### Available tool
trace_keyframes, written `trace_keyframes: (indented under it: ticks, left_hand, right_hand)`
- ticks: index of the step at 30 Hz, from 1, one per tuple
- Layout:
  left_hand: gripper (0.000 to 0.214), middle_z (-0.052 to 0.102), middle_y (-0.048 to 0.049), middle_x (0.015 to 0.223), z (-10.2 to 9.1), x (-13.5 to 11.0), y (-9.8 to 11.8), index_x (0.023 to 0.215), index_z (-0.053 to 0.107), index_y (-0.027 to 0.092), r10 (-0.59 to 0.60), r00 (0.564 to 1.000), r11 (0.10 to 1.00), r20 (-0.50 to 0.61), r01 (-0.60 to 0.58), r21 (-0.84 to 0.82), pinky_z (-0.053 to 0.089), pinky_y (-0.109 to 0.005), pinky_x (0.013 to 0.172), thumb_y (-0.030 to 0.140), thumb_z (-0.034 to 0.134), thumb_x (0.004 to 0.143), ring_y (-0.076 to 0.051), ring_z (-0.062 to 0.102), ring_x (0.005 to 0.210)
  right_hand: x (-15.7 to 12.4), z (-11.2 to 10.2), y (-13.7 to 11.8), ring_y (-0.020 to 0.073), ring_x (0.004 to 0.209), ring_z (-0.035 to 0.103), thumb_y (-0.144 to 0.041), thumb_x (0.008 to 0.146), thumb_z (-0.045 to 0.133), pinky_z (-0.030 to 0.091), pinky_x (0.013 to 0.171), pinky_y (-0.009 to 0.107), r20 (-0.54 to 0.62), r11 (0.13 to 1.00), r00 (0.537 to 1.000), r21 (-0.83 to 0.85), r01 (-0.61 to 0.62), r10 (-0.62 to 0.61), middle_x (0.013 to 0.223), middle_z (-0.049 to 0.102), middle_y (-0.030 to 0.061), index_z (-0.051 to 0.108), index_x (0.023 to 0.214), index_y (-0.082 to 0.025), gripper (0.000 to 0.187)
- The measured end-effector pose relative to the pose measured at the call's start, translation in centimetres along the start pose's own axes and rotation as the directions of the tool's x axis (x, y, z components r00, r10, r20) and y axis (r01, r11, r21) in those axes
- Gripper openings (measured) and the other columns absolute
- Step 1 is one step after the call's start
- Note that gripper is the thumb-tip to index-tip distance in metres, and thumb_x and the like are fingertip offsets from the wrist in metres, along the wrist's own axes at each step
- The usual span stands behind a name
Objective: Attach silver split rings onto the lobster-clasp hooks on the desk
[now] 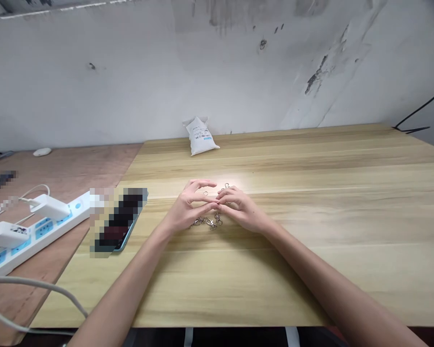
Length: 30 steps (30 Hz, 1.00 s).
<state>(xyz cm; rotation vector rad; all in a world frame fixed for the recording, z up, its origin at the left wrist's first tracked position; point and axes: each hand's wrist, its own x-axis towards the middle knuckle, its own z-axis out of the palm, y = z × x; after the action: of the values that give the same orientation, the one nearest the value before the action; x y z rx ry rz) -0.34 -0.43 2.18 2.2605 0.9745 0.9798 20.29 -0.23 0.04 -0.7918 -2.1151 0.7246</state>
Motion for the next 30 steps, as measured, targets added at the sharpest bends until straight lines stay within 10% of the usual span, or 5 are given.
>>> trace_keyframes:
  ticks: [19,30]
  left_hand:
    - [0.006,0.057,-0.0034,0.134,-0.4,-0.1,-0.3,0.085,0.075,0.027,-0.149,0.983,0.982,0.103,0.160,-0.100,0.036,-0.048,0.113,0.028,0.070,0.084,-0.022,0.048,0.131]
    - [0.005,0.058,-0.0053,0.130,0.2,-0.1,0.0,0.078,0.070,0.022,-0.014,0.999,1.000,0.039,0.013,0.017,0.039,-0.050,0.110,0.018,0.069,0.081,-0.024,0.046,0.130]
  right_hand:
    - [-0.4,-0.9,-0.2,0.0189,0.097,0.055,-0.035,0.102,0.042,0.044,0.090,0.037,0.182,0.991,0.975,0.004,-0.131,0.128,0.098,0.066,0.0032,0.065,0.111,-0.027,0.026]
    - [-0.2,-0.9,-0.2,0.0187,0.093,0.056,-0.032,0.097,0.053,0.045,0.088,0.038,0.168,0.998,0.984,0.017,-0.057,0.054,0.093,0.065,0.0033,0.065,0.080,-0.023,0.023]
